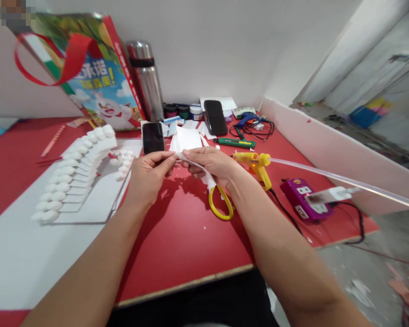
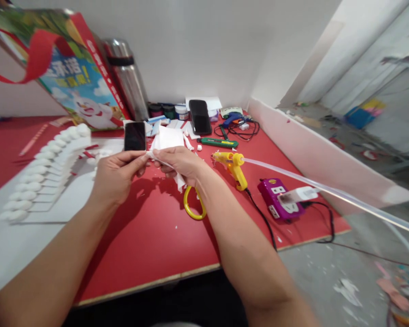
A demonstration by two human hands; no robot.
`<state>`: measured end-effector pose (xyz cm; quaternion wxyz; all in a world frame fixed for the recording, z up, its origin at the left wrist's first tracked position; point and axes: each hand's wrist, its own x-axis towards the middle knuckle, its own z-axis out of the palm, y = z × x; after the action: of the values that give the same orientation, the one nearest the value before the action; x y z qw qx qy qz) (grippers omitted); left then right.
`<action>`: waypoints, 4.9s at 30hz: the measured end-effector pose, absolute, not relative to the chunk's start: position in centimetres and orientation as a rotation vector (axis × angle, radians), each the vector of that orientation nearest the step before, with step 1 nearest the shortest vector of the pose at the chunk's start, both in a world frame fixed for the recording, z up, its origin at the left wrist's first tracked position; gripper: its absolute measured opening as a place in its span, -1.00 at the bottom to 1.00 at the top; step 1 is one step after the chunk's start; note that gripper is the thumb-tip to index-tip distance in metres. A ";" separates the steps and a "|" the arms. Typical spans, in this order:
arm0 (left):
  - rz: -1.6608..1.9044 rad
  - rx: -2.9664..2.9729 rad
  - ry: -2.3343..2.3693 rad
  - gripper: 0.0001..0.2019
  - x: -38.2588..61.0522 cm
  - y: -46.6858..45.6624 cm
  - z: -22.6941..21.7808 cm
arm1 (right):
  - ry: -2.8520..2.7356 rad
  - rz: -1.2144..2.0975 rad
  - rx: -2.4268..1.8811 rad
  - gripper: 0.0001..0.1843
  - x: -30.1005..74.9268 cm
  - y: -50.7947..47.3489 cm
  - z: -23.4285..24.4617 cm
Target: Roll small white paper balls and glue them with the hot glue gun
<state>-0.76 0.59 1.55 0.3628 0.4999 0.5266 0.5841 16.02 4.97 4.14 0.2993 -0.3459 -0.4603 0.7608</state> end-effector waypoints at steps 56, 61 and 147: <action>1.637 1.718 1.312 -0.87 -1.1 -0.2 1.7 | -1.762 0.998 -0.860 -0.73 15.1 3.3 3.7; 1.598 1.828 1.383 -0.86 -1.2 0.1 1.6 | -1.269 1.837 -0.947 -0.50 15.8 4.0 5.0; 1.812 1.853 1.417 -0.87 0.0 -0.3 0.8 | -1.993 0.630 -1.008 -0.71 14.8 3.0 3.6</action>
<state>-0.03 -0.32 0.81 0.0936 0.6246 0.4776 0.6107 14.82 3.02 3.64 0.3989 -0.3982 -0.7876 0.2488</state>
